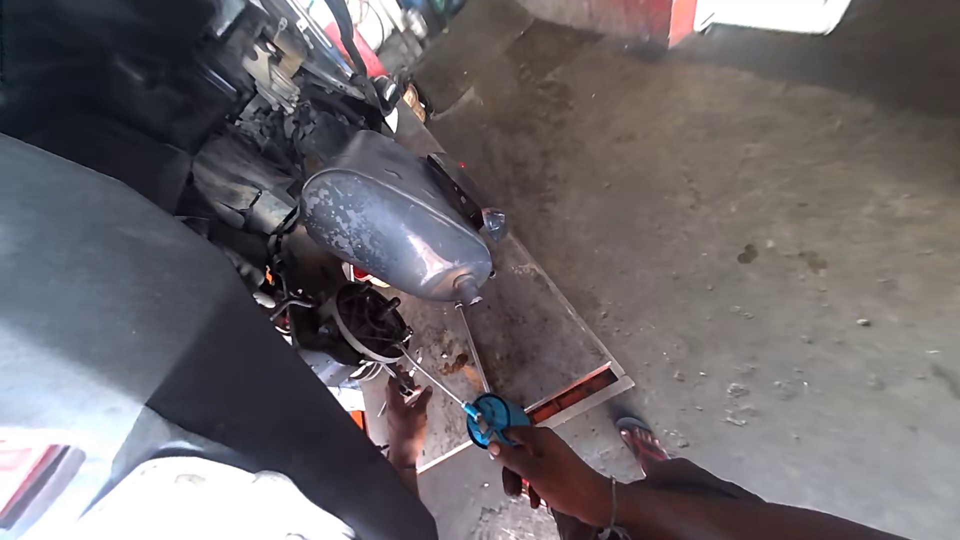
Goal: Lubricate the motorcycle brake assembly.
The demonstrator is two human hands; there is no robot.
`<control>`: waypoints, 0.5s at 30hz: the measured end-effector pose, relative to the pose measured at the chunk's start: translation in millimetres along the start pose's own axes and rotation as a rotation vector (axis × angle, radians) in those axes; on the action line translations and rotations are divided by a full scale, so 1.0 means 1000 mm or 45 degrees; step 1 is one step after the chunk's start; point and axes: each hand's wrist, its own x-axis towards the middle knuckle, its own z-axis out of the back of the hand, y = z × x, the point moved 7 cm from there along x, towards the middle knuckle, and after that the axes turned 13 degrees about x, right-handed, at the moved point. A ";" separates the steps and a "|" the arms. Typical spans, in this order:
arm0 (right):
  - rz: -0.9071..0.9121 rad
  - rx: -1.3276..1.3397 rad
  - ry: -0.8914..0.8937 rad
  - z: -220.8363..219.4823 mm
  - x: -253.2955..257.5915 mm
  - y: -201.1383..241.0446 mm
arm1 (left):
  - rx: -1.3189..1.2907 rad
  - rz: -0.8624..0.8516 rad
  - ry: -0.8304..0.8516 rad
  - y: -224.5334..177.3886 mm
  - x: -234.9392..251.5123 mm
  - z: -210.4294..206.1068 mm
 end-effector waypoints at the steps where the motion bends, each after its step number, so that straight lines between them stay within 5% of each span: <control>1: -0.008 0.007 0.002 0.000 0.000 0.000 | -0.002 0.000 0.003 0.000 0.000 0.000; 8: 0.032 0.223 -0.066 0.008 -0.002 -0.002 | 0.125 0.158 -0.002 -0.010 0.002 0.015; 15: 0.050 0.251 -0.139 0.023 -0.010 -0.004 | 0.574 -0.101 0.003 -0.015 0.010 0.025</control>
